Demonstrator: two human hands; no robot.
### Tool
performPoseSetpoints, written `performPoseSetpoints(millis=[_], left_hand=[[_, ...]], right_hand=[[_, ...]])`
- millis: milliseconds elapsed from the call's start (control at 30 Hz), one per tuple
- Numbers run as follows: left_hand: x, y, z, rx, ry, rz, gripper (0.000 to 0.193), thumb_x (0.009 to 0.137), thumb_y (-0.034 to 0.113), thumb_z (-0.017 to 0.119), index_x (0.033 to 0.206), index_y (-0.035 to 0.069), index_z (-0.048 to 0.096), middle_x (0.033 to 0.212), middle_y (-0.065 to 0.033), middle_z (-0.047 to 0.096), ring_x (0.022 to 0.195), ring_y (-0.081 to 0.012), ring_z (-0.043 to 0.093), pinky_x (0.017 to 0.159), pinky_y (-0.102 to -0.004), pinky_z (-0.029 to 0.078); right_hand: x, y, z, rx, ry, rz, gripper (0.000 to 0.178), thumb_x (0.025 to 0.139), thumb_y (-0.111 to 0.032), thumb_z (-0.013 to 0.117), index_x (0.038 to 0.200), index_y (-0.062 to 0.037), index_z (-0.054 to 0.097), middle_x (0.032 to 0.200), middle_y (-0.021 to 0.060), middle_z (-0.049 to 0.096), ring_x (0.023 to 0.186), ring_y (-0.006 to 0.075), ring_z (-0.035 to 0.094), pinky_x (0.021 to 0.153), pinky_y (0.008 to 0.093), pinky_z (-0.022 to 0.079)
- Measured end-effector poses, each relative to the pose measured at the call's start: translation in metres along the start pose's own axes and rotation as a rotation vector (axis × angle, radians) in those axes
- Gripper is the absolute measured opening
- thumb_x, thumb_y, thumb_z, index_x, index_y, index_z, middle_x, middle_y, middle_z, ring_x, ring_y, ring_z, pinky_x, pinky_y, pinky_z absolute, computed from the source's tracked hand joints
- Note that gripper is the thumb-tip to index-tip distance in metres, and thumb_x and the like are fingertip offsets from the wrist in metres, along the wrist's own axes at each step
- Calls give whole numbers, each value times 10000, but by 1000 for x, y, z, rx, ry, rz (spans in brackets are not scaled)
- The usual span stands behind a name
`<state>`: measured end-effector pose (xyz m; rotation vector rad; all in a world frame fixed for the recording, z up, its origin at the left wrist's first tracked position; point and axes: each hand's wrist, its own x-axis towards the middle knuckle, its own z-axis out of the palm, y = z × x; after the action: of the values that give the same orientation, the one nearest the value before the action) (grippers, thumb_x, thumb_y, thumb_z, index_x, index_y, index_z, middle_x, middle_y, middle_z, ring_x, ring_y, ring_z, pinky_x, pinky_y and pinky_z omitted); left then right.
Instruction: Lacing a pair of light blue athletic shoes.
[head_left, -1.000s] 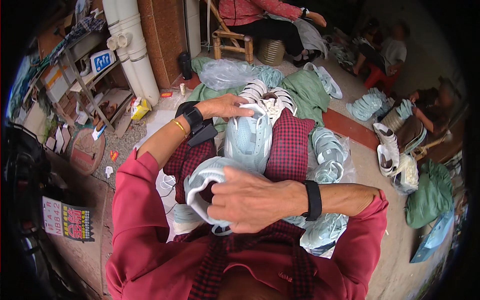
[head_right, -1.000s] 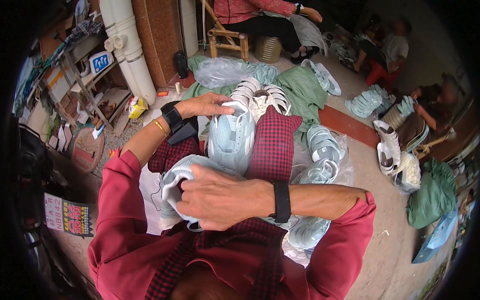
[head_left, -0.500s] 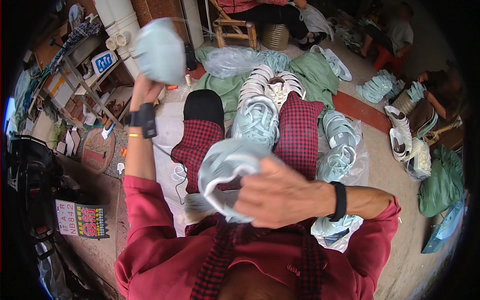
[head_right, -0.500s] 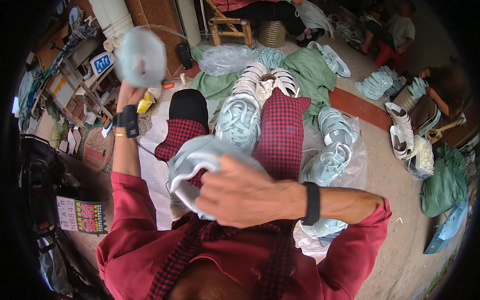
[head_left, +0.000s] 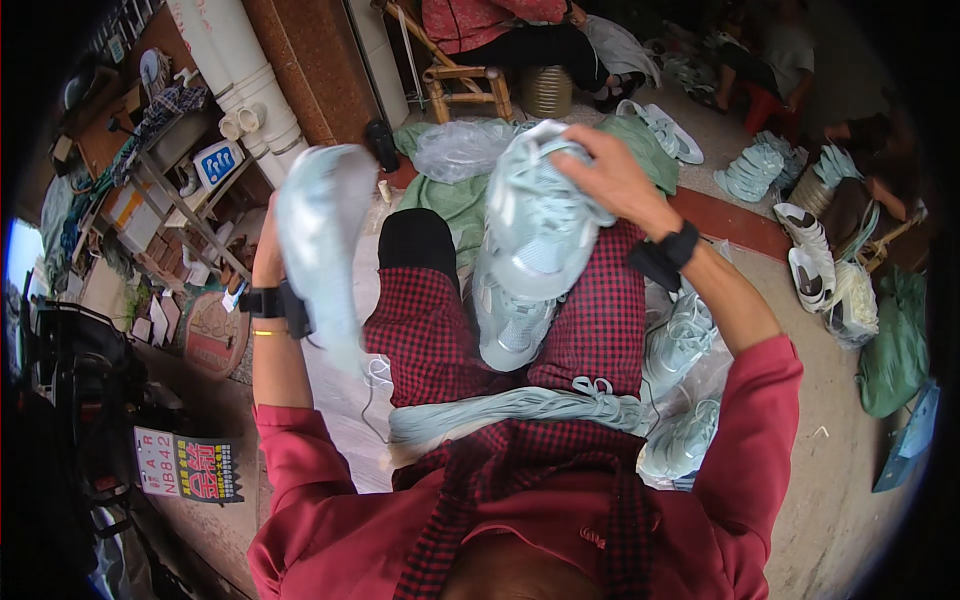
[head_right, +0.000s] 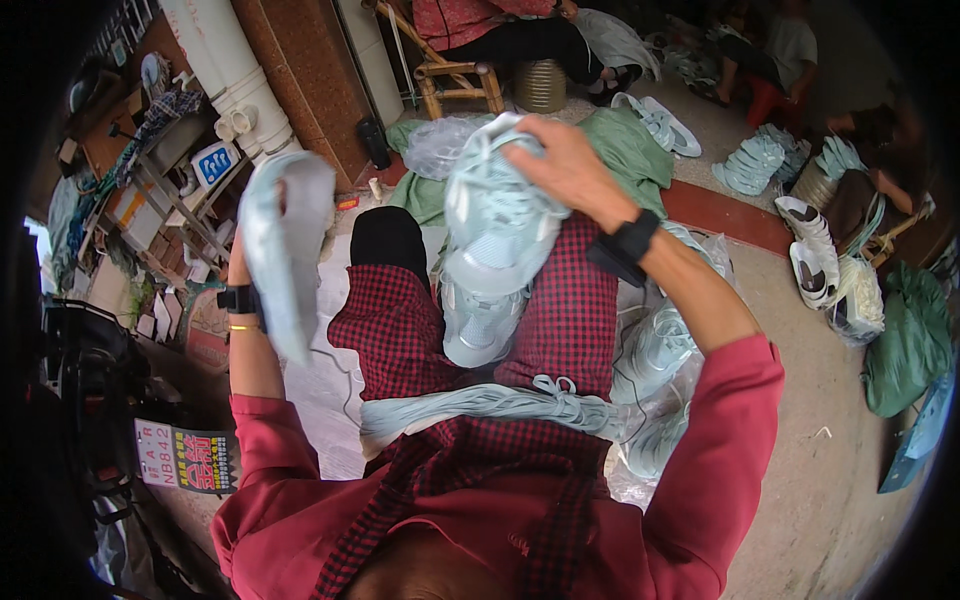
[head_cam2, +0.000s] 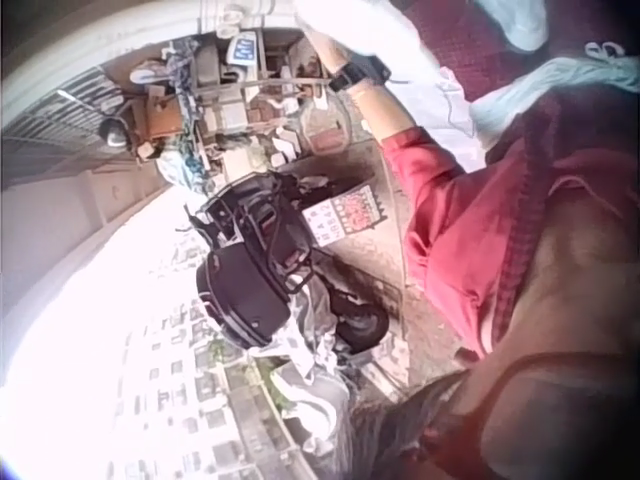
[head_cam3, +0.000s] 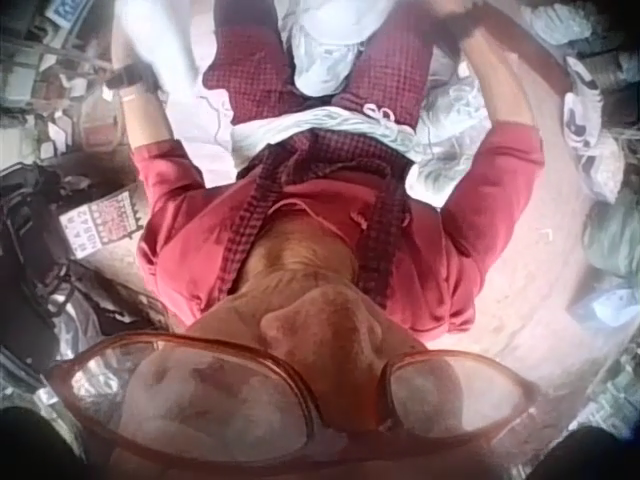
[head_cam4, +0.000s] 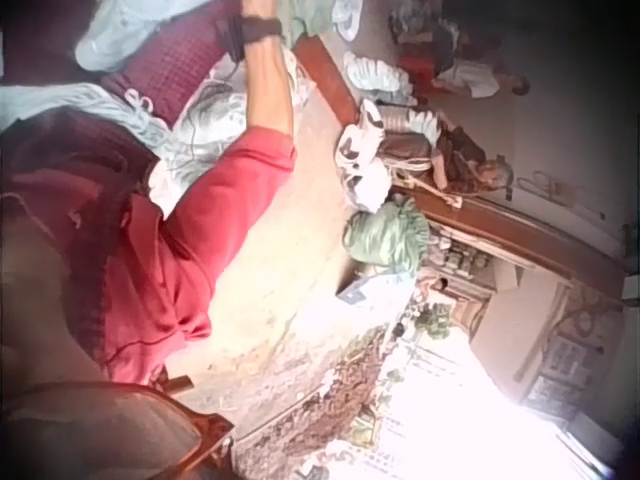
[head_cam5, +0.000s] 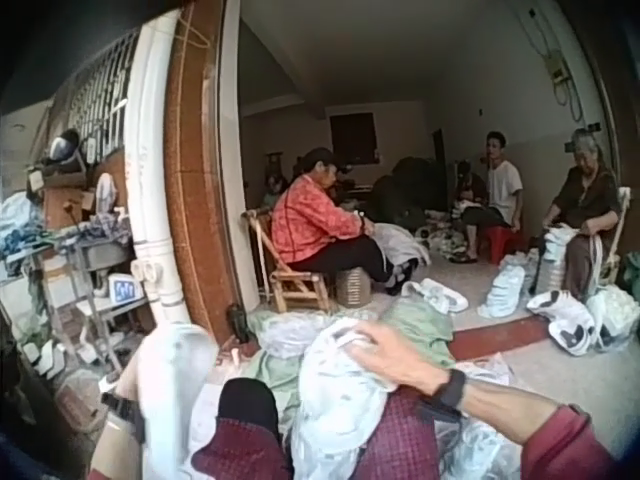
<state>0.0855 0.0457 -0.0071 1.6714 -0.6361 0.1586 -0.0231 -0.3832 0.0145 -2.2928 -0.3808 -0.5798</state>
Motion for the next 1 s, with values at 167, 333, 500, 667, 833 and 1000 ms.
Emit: performPoseSetpoints(millis=[167,333,500,667,833,1000], left_hand=[[45,46,78,66,-201,-29,315,1029,238,536,1213,11,655,981,36,657,844,-58,571,764,-239,488],[75,41,136,415,-443,95,316,996,252,562,1116,-21,667,815,-8,640,770,-94,547,699,-279,475],[100,26,179,507,-513,80,302,947,238,572,1003,-45,660,736,-145,622,715,-201,602,688,-348,492],[88,-6,216,713,-464,271,265,913,199,593,1026,-23,681,894,-293,643,841,-430,631,780,-467,495],[47,-2,218,710,-316,295,237,909,167,592,1016,-27,677,904,-284,652,909,-471,618,806,-493,496],[33,-20,200,588,-289,352,227,965,163,567,1074,-12,662,977,-256,663,904,-410,651,781,-423,519]], right_hand=[[-10,13,62,-83,-343,-87,376,900,-269,617,1076,63,599,964,251,644,930,395,627,850,445,490],[-21,15,45,-108,-402,-119,404,875,-209,608,1165,69,563,1047,244,631,963,443,604,900,453,476],[-33,47,15,25,-229,122,351,886,-90,547,1216,28,534,1003,144,603,794,233,657,684,345,553],[-44,-8,3,182,-307,366,507,905,-133,574,1368,-18,403,768,85,587,600,196,602,621,325,538],[-56,13,34,-11,-278,-52,593,885,-229,592,1395,-15,380,722,195,559,609,349,587,615,456,468],[-40,-33,19,-9,-560,107,589,855,-197,536,1391,-7,382,763,207,583,705,352,622,704,443,504]])
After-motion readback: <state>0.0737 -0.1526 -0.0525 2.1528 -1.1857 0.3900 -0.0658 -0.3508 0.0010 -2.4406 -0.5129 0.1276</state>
